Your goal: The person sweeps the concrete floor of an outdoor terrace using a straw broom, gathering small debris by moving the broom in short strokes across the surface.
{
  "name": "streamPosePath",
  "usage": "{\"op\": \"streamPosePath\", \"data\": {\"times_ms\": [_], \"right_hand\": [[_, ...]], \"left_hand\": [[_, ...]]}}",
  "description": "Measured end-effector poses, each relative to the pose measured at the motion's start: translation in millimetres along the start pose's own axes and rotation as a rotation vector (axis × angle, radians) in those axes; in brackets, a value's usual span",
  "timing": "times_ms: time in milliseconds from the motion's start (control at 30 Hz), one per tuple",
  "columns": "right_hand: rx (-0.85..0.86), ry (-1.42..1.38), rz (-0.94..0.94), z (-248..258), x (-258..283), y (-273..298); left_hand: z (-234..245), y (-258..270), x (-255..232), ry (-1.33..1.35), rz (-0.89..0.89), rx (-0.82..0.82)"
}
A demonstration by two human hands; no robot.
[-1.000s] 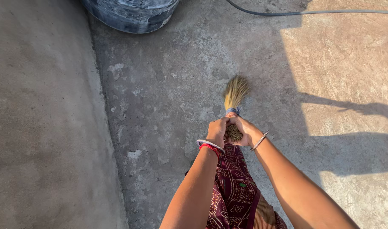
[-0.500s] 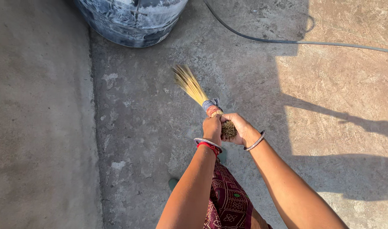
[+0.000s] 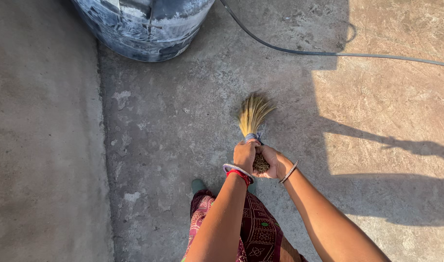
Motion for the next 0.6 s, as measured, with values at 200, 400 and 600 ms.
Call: {"op": "streamPosePath", "data": {"times_ms": [200, 400, 600], "right_hand": [[0.182, -0.011, -0.037, -63.1, 10.3, -18.3], [0.073, -0.008, 0.156, -94.7, 80.1, -0.7], [-0.168, -0.096, 0.280, -76.9, 131.1, -0.9]], "left_hand": [[63.4, -8.0, -30.0, 0.027, 0.045, -0.128], [42.6, -50.1, -84.2, 0.107, -0.085, -0.063], [15.2, -63.6, -126.8, 0.350, 0.022, 0.355]]}}
Point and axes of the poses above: each hand's wrist, its own y-axis away from the middle knuckle, its own z-axis out of the back of the hand, x = y × z, the point moved 2 cm from there along -y, towards the middle knuckle, and after that the axes turned 3 degrees about y, right-handed, at the moved point
